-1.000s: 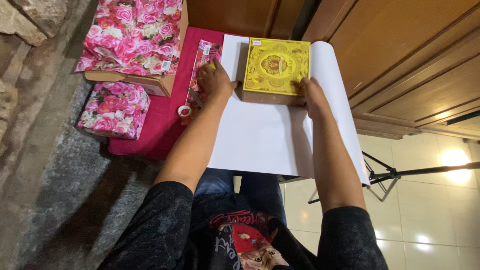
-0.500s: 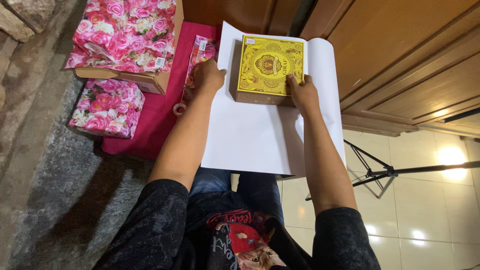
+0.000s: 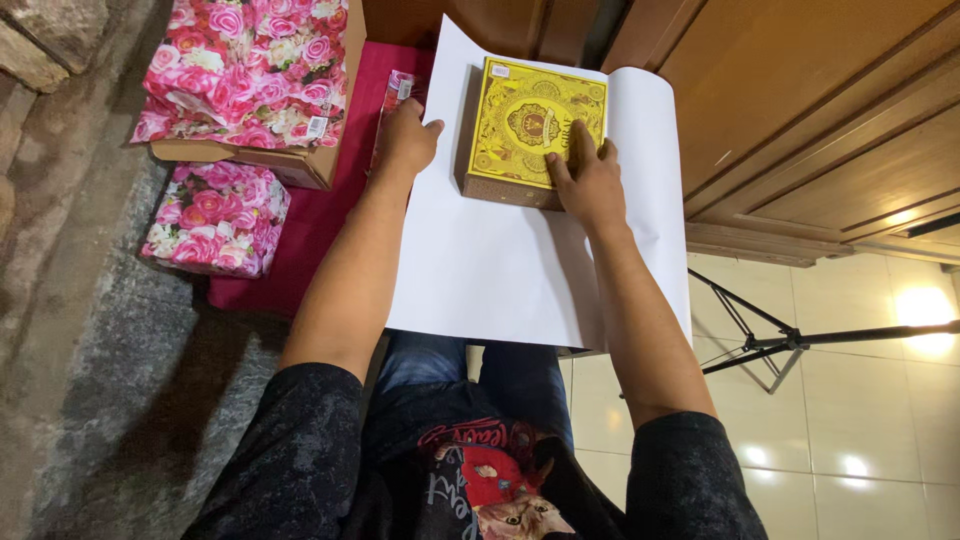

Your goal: The person wraps a small box with floral wrapping paper, cuts the paper with scissors, and secures it with tape. They then place the wrapped box aside and begin wrapping a larger yellow box with the same paper.

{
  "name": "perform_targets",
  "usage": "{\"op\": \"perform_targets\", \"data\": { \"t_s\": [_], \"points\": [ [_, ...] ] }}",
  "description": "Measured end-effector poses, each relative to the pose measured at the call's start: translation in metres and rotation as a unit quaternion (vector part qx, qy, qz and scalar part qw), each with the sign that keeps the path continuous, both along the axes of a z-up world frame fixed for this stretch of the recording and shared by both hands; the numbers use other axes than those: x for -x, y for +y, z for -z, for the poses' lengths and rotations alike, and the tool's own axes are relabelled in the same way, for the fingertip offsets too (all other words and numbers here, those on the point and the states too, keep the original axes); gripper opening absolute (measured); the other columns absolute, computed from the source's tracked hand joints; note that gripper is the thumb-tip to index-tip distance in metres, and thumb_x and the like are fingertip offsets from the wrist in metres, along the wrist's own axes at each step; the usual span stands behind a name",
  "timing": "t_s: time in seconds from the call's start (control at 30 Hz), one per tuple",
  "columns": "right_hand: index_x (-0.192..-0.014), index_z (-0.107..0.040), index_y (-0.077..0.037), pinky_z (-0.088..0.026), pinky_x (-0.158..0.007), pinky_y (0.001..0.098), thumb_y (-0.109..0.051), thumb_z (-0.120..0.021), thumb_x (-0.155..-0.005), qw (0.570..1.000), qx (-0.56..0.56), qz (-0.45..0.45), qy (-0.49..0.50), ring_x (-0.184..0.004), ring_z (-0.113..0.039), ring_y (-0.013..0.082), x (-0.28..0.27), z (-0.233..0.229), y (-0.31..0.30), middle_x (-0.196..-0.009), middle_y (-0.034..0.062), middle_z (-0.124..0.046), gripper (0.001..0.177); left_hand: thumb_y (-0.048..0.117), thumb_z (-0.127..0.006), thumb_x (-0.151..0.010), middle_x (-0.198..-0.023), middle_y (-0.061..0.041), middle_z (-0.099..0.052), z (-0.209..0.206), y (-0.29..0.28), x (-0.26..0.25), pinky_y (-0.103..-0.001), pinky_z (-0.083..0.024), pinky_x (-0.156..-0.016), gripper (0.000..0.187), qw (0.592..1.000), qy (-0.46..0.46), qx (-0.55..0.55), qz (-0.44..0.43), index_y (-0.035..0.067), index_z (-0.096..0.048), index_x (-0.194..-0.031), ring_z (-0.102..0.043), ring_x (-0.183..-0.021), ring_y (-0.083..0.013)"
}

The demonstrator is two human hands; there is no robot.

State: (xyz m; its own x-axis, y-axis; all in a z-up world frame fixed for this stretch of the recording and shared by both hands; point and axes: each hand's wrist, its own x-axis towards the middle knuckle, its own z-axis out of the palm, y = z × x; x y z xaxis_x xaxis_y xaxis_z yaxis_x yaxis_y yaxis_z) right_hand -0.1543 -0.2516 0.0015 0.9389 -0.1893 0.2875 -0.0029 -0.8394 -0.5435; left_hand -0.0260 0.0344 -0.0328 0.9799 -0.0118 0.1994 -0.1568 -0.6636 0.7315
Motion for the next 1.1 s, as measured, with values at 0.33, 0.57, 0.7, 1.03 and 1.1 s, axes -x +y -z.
{"op": "perform_targets", "data": {
  "t_s": [0.33,0.57,0.7,1.03,1.1],
  "points": [
    [-0.153,-0.048,-0.011,-0.056,-0.088,0.0447,-0.046,-0.076,-0.091,0.999,-0.012,0.015,0.048,-0.097,-0.069,0.0406,0.003,-0.022,-0.006,-0.121,0.0305,-0.061,0.077,0.018,-0.084,-0.082,-0.107,-0.025,-0.070,0.003,0.008,-0.014,-0.048,-0.053,-0.084,0.037,0.997,-0.071,-0.002,-0.005,-0.004,-0.067,-0.106,-0.067,-0.100,-0.0407],
    [-0.154,-0.047,-0.011,-0.054,-0.093,0.0449,-0.045,-0.076,-0.091,0.998,-0.013,0.014,0.055,-0.103,-0.065,0.0414,0.004,-0.013,-0.009,-0.119,0.0297,-0.059,0.078,0.019,-0.083,-0.083,-0.103,-0.022,-0.072,-0.002,0.017,-0.008,-0.046,-0.054,-0.084,0.033,0.998,-0.053,0.018,0.004,-0.003,-0.068,-0.102,-0.070,-0.099,-0.0379],
    [-0.157,-0.042,-0.009,-0.053,-0.093,0.0462,-0.044,-0.072,-0.096,1.000,0.019,-0.004,0.025,-0.108,-0.060,0.0453,0.002,0.000,0.001,-0.121,0.0324,-0.054,0.076,0.021,-0.082,-0.085,-0.096,-0.021,-0.073,-0.022,0.008,-0.003,-0.046,-0.055,-0.080,0.030,0.998,-0.046,0.029,0.024,-0.002,-0.067,-0.096,-0.071,-0.093,-0.0363],
    [-0.160,-0.037,-0.012,-0.052,-0.098,0.0457,-0.048,-0.067,-0.098,0.997,0.027,-0.001,0.068,-0.114,-0.058,0.0441,0.000,0.001,0.002,-0.127,0.0302,-0.051,0.078,0.010,-0.072,-0.087,-0.086,-0.013,-0.074,-0.073,-0.052,0.003,-0.035,-0.058,-0.047,0.036,0.975,0.155,0.120,0.103,-0.001,-0.053,-0.115,-0.074,-0.058,-0.0153],
    [-0.160,-0.037,-0.011,-0.051,-0.098,0.0460,-0.047,-0.068,-0.098,0.998,0.022,-0.007,0.057,-0.115,-0.057,0.0451,0.000,0.002,0.003,-0.127,0.0317,-0.049,0.078,0.014,-0.070,-0.089,-0.093,-0.014,-0.073,-0.069,-0.056,-0.002,-0.038,-0.056,-0.052,0.038,0.963,0.204,0.135,0.116,0.000,-0.052,-0.119,-0.074,-0.066,-0.0208]
  ]
}}
